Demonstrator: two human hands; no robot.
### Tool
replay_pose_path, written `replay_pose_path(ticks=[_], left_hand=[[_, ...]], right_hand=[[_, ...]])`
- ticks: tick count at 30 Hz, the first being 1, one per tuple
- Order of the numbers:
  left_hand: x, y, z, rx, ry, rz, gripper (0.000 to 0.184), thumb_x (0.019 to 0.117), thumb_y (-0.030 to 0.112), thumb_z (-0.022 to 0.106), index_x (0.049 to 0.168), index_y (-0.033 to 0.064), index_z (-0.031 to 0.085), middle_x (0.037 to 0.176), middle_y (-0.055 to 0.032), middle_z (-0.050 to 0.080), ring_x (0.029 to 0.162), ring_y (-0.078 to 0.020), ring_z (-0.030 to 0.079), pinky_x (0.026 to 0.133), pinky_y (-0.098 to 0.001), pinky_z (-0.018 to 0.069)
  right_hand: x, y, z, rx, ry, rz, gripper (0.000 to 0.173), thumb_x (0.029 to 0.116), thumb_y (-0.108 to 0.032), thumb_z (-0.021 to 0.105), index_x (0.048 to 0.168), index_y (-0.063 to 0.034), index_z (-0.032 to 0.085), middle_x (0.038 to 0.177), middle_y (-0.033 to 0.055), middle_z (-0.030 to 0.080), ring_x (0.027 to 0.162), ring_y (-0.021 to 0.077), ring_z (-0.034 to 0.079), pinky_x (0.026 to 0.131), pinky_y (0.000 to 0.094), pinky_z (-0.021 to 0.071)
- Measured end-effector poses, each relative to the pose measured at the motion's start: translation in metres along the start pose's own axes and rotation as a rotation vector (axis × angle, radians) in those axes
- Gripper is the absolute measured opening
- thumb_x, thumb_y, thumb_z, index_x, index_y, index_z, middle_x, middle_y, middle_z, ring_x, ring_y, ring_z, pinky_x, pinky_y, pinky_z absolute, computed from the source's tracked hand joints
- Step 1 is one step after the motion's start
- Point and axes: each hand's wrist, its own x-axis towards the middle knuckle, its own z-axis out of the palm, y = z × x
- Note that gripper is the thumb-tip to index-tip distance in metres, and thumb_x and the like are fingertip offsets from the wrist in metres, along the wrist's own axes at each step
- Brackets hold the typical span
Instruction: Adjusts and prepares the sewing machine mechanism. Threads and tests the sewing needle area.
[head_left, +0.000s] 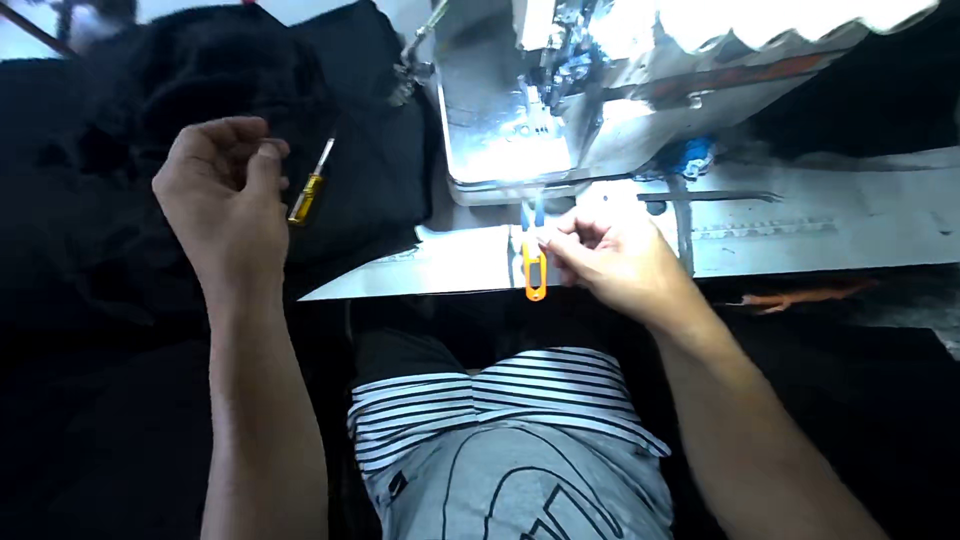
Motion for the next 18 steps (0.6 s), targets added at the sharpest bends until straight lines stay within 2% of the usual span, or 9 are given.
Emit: replay_pose_path(ticks=[3,5,8,10,12,13,16,18], left_hand=[[0.005,-0.008,-0.041,0.109,0.060,0.018,0.022,0.1017,0.017,0.060,0.121,0.0068,0.066,0.106,0.0014,0.072,0.084,-0.0010,0.067,0.071,-0.0189,0.0556],[0.001,-0.007,-0.049,0.153,-0.001,0.048,0.025,0.1029,0.019,0.059,0.120,0.0031,0.067,0.105,-0.0041,0.071,0.085,-0.0052,0.067,0.074,-0.0241,0.0561],[-0.005,-0.018,-0.036,0.265,-0.093,0.026,0.029,0.1029,0.027,0.062,0.117,0.0035,0.071,0.103,-0.0102,0.073,0.087,-0.0136,0.069,0.081,-0.0351,0.0578],[-0.009,-0.029,-0.017,0.339,-0.114,0.002,0.034,0.0986,0.032,0.069,0.119,0.0037,0.071,0.105,-0.0130,0.072,0.090,-0.0213,0.070,0.082,-0.0434,0.0583],[-0.013,-0.038,-0.004,0.398,-0.118,-0.035,0.043,0.0940,0.036,0.075,0.122,0.0035,0.070,0.108,-0.0154,0.070,0.095,-0.0298,0.068,0.084,-0.0534,0.0557],[-0.016,-0.042,0.001,0.424,-0.115,-0.050,0.045,0.0930,0.038,0.076,0.122,0.0042,0.069,0.110,-0.0154,0.069,0.097,-0.0315,0.067,0.085,-0.0554,0.0544],[-0.023,-0.053,0.007,0.466,-0.065,-0.038,0.033,0.0941,0.029,0.075,0.116,0.0052,0.071,0.107,-0.0150,0.069,0.094,-0.0312,0.067,0.083,-0.0543,0.0538],[-0.027,-0.059,0.003,0.445,-0.034,-0.005,0.022,0.0956,0.024,0.073,0.110,0.0072,0.073,0.103,-0.0127,0.069,0.086,-0.0256,0.067,0.077,-0.0478,0.0550]], right_hand=[[0.000,0.011,0.003,-0.098,-0.042,0.059,0.018,0.0990,-0.020,0.070,0.083,-0.0125,0.069,0.065,-0.0012,0.068,0.050,0.0092,0.064,0.047,0.0269,0.0564],[-0.005,0.014,0.011,-0.087,-0.106,0.107,0.016,0.0990,-0.018,0.069,0.085,-0.0118,0.071,0.068,-0.0010,0.070,0.054,0.0089,0.066,0.050,0.0250,0.0578],[-0.004,0.008,0.033,-0.071,-0.095,0.161,0.019,0.1014,-0.019,0.067,0.086,-0.0101,0.071,0.068,-0.0005,0.070,0.054,0.0081,0.066,0.051,0.0247,0.0565],[0.003,-0.001,0.049,-0.057,-0.088,0.201,0.021,0.1025,-0.021,0.066,0.086,-0.0084,0.070,0.067,0.0011,0.071,0.053,0.0093,0.066,0.051,0.0267,0.0566],[0.008,-0.010,0.068,-0.032,-0.080,0.233,0.022,0.1024,-0.022,0.066,0.087,-0.0072,0.071,0.069,0.0017,0.071,0.052,0.0103,0.066,0.049,0.0277,0.0574],[0.010,-0.013,0.076,-0.034,-0.076,0.234,0.022,0.1023,-0.023,0.066,0.088,-0.0071,0.071,0.069,0.0018,0.072,0.052,0.0108,0.066,0.050,0.0285,0.0583],[0.018,-0.015,0.092,-0.157,-0.018,0.185,0.024,0.1018,-0.029,0.066,0.087,-0.0107,0.071,0.067,0.0002,0.070,0.052,0.0113,0.066,0.051,0.0329,0.0594],[0.024,-0.015,0.098,-0.268,0.043,0.159,0.026,0.1006,-0.032,0.065,0.084,-0.0129,0.070,0.065,0.0000,0.067,0.053,0.0131,0.065,0.053,0.0381,0.0581]])
